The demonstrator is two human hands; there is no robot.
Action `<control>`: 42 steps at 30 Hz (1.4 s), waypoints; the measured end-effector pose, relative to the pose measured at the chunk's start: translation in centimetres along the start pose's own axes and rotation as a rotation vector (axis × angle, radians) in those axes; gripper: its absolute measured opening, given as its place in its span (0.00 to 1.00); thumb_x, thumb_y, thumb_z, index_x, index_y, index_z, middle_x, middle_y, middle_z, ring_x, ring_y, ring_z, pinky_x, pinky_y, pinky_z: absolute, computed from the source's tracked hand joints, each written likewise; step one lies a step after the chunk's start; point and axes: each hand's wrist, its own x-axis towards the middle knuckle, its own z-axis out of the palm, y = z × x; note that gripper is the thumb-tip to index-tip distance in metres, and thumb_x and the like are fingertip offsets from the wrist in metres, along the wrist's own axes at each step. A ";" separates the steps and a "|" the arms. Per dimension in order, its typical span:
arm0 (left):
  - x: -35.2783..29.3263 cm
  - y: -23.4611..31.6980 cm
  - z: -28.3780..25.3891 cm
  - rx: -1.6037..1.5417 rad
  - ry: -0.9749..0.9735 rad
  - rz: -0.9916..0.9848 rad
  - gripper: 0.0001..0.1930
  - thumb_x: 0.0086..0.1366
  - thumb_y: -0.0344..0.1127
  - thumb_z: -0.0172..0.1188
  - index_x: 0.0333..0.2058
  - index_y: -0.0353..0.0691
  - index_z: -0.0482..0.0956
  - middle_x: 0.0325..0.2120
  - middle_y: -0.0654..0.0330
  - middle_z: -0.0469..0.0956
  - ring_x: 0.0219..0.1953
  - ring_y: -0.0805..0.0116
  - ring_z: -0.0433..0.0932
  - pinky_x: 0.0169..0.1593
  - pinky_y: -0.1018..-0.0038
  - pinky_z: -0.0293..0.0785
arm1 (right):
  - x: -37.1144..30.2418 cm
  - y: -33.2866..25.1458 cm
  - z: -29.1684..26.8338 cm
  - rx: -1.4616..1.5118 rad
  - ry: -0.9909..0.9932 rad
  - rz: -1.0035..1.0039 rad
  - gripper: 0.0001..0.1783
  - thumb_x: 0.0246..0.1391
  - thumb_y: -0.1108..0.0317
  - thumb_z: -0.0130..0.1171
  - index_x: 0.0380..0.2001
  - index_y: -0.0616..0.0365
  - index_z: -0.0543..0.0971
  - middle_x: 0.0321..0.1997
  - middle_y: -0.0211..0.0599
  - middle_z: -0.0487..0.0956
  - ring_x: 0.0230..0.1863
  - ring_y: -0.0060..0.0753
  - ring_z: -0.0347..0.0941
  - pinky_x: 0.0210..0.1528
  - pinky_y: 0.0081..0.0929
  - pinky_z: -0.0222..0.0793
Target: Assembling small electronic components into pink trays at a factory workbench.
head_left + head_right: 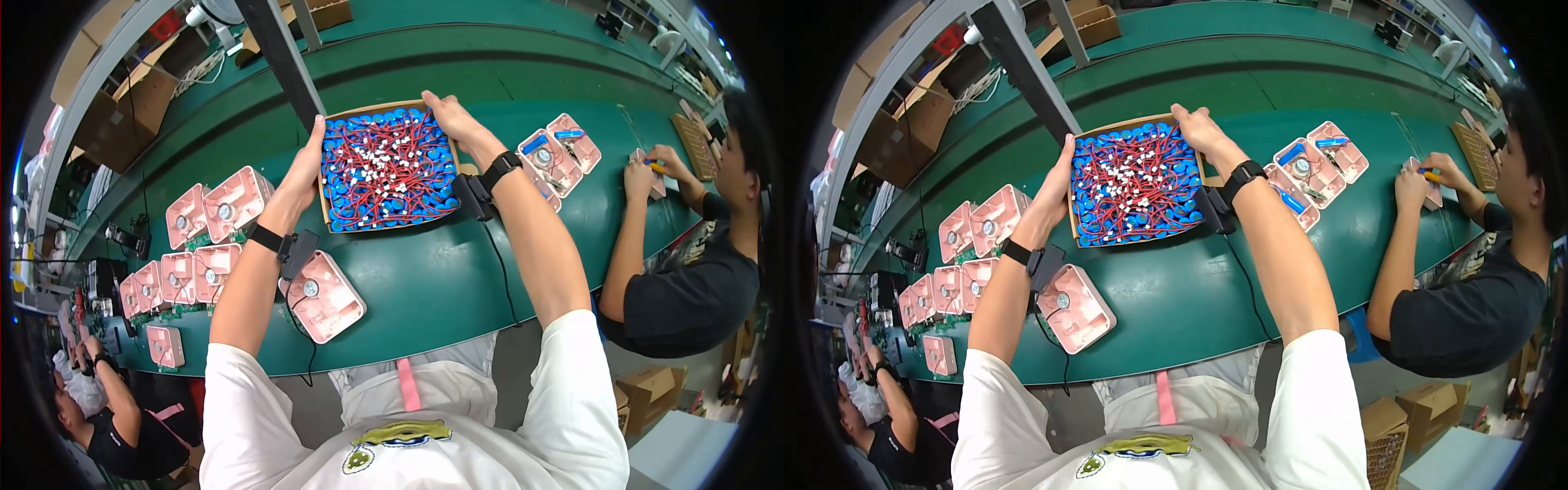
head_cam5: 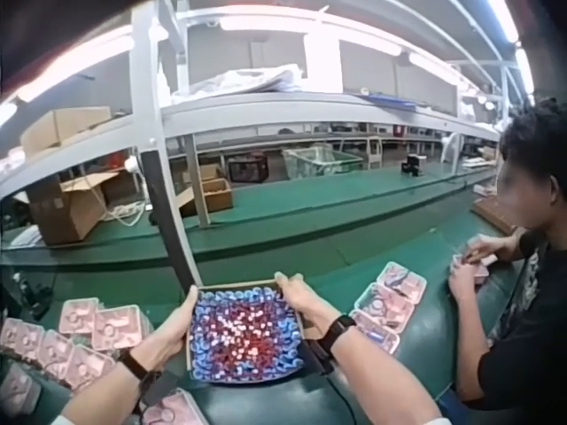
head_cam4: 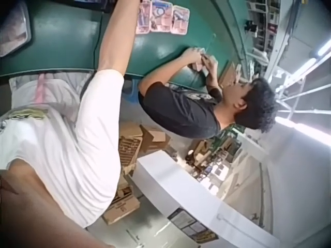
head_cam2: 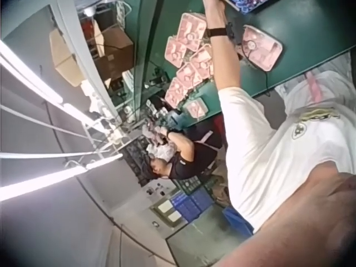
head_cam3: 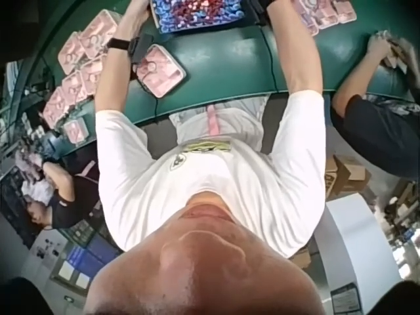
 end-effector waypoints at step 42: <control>-31.9 -7.5 -6.4 0.993 0.471 0.526 0.21 0.66 0.29 0.70 0.55 0.31 0.75 0.44 0.48 0.81 0.41 0.61 0.85 0.39 0.70 0.82 | -32.9 -2.4 13.9 -0.686 -0.403 -0.816 0.23 0.56 0.68 0.70 0.55 0.58 0.79 0.61 0.43 0.78 0.60 0.50 0.73 0.61 0.45 0.71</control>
